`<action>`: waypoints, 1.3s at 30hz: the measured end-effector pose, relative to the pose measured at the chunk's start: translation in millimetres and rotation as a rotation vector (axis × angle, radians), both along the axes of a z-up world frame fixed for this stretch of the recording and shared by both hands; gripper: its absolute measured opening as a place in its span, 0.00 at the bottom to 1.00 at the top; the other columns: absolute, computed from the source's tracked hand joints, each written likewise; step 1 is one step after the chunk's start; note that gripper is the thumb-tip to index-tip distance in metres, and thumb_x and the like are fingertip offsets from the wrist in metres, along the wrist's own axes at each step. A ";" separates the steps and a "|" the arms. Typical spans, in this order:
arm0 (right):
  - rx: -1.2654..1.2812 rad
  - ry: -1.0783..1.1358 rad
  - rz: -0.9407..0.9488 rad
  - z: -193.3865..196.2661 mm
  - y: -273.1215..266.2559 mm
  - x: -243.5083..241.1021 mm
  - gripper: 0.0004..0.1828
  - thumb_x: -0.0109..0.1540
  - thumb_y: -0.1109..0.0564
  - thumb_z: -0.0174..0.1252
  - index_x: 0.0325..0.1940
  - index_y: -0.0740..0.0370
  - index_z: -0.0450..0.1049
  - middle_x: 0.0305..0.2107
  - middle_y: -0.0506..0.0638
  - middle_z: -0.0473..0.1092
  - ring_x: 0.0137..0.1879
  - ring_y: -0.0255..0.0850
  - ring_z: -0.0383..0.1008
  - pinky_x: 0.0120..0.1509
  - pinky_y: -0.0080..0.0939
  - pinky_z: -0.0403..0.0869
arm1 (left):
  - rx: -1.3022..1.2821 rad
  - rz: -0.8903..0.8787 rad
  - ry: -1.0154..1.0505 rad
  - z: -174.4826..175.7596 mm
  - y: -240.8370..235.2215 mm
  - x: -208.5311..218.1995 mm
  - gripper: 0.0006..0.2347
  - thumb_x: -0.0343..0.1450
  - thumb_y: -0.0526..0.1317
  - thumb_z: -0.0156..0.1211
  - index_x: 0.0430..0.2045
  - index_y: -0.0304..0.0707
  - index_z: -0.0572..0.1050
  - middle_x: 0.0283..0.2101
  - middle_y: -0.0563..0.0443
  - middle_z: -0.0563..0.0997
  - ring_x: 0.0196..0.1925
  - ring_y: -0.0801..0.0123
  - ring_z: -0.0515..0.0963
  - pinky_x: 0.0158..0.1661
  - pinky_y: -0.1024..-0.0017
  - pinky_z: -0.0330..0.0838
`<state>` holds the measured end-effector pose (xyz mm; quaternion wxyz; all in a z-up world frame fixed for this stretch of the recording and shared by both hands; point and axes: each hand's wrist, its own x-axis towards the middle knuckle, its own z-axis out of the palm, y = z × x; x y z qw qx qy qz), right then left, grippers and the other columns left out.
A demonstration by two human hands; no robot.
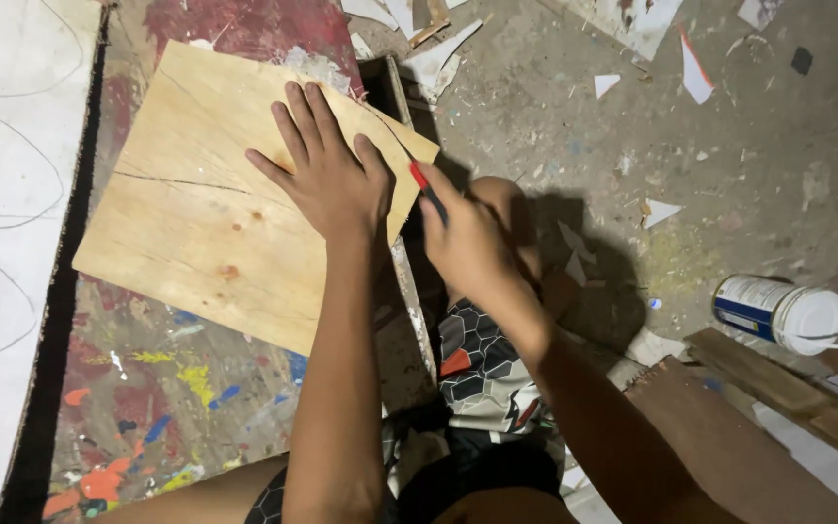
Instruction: The person cuts a curved shape out of a plywood sheet using a utility knife.
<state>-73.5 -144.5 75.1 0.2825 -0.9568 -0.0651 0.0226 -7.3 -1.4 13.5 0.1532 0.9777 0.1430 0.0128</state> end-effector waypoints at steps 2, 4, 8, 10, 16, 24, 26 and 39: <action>0.117 0.176 -0.045 -15.0 5.9 22.6 0.24 0.69 0.54 0.48 0.71 0.48 0.64 0.34 0.69 0.77 0.38 0.72 0.74 0.37 0.62 0.69 | -0.004 0.015 -0.024 -0.9 -1.1 -2.8 0.29 0.78 0.49 0.41 0.77 0.45 0.50 0.80 0.54 0.47 0.82 0.61 0.44 0.72 0.34 0.25; 0.195 0.249 -0.068 -12.4 4.8 35.3 0.23 0.68 0.51 0.48 0.68 0.47 0.67 0.51 0.60 0.77 0.52 0.66 0.76 0.50 0.56 0.72 | 0.020 0.021 -0.061 -3.2 -1.1 -1.9 0.29 0.79 0.52 0.36 0.78 0.44 0.50 0.80 0.53 0.47 0.82 0.60 0.44 0.72 0.35 0.24; 0.213 0.098 -0.056 8.2 0.2 31.3 0.19 0.68 0.53 0.54 0.63 0.57 0.75 0.52 0.65 0.75 0.59 0.64 0.74 0.61 0.62 0.73 | 0.034 0.022 -0.164 -6.9 0.4 5.7 0.34 0.68 0.51 0.52 0.73 0.45 0.58 0.77 0.48 0.58 0.79 0.56 0.55 0.69 0.32 0.39; 0.020 0.072 -0.070 11.1 -5.3 24.0 0.20 0.67 0.50 0.54 0.64 0.46 0.76 0.50 0.51 0.79 0.55 0.51 0.78 0.56 0.51 0.75 | 0.024 0.012 -0.179 -17.7 -1.4 5.0 0.35 0.67 0.52 0.52 0.73 0.46 0.59 0.77 0.47 0.60 0.79 0.54 0.56 0.69 0.31 0.38; -0.184 0.226 -0.118 32.9 7.3 21.3 0.22 0.69 0.44 0.50 0.65 0.43 0.76 0.32 0.61 0.80 0.41 0.58 0.82 0.44 0.55 0.78 | 0.004 0.044 -0.219 -15.4 -6.1 1.5 0.33 0.67 0.50 0.52 0.72 0.50 0.61 0.76 0.52 0.61 0.78 0.58 0.58 0.71 0.34 0.37; -0.046 -0.014 -0.044 73.2 -2.5 -27.5 0.20 0.68 0.50 0.51 0.63 0.49 0.77 0.36 0.64 0.79 0.44 0.61 0.80 0.45 0.56 0.78 | 0.032 0.065 -0.243 -19.0 -4.1 8.3 0.33 0.66 0.52 0.51 0.72 0.50 0.62 0.76 0.51 0.62 0.78 0.58 0.59 0.70 0.34 0.38; 0.077 -0.022 -0.120 66.0 -27.6 -64.8 0.21 0.68 0.52 0.50 0.65 0.47 0.76 0.41 0.63 0.79 0.50 0.60 0.79 0.54 0.55 0.77 | 0.041 0.052 -0.257 -21.7 -7.6 5.2 0.33 0.66 0.53 0.52 0.71 0.50 0.63 0.75 0.51 0.63 0.77 0.58 0.60 0.70 0.34 0.39; 0.271 0.124 -0.209 92.0 -40.2 -59.9 0.21 0.67 0.60 0.53 0.65 0.61 0.73 0.56 0.69 0.72 0.66 0.63 0.68 0.68 0.59 0.67 | 0.125 0.119 -0.211 -27.0 -7.2 8.0 0.34 0.68 0.54 0.52 0.72 0.47 0.60 0.76 0.47 0.60 0.78 0.54 0.55 0.68 0.31 0.41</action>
